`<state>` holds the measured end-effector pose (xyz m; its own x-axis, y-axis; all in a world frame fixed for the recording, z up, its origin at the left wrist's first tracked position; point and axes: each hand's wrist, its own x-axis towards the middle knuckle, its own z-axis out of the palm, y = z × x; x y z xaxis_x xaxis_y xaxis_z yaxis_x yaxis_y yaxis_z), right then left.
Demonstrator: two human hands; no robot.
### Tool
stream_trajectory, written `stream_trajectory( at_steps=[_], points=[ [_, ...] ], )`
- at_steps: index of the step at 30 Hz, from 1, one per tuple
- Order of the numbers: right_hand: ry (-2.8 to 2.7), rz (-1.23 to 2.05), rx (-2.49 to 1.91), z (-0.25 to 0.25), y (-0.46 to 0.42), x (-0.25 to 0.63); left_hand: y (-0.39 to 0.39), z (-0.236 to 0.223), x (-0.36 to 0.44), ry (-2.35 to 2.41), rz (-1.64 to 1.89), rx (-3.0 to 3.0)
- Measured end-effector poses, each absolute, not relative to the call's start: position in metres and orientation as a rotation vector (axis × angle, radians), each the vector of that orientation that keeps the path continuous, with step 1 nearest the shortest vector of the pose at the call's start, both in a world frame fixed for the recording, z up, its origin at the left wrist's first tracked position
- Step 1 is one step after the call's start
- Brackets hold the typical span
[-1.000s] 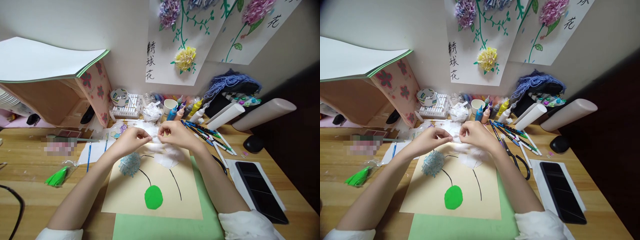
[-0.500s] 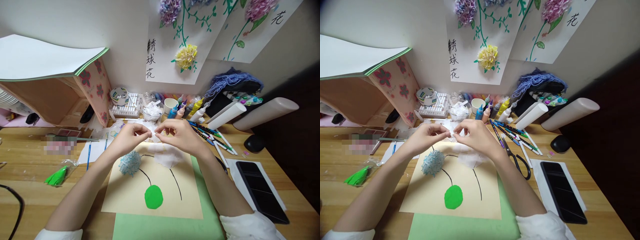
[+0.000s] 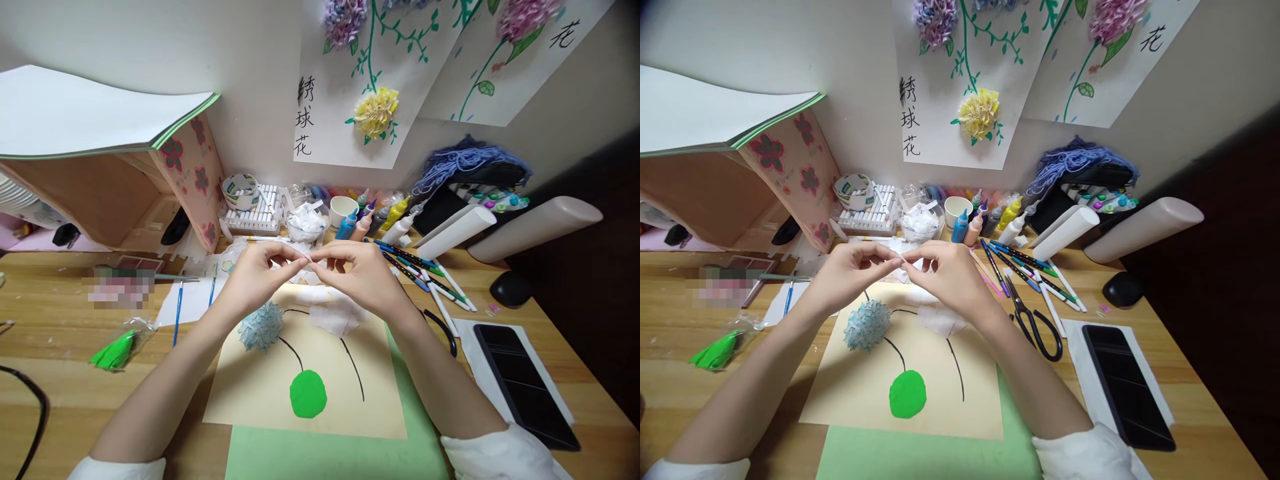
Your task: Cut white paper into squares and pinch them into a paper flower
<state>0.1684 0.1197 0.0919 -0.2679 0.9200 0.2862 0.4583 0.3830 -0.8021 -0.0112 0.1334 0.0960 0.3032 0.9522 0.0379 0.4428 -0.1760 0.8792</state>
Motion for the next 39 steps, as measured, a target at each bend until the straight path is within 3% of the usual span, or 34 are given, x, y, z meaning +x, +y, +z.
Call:
stream_trajectory(
  at_steps=[12, 27, 39],
  points=[
    [-1.488, 1.129, -1.195, 0.086, 0.121, 0.155, 0.126, 0.091, -0.006, 1.449, 1.118, 2.035],
    [-1.366, 1.159, -1.194, 0.082, 0.121, 0.15, 0.117, 0.087, -0.001, 1.571, 1.176, 2.432],
    [-1.339, 1.164, -1.215, 0.082, 0.125, 0.154, 0.117, 0.093, -0.001, 1.477, 1.212, 2.262]
  ],
)
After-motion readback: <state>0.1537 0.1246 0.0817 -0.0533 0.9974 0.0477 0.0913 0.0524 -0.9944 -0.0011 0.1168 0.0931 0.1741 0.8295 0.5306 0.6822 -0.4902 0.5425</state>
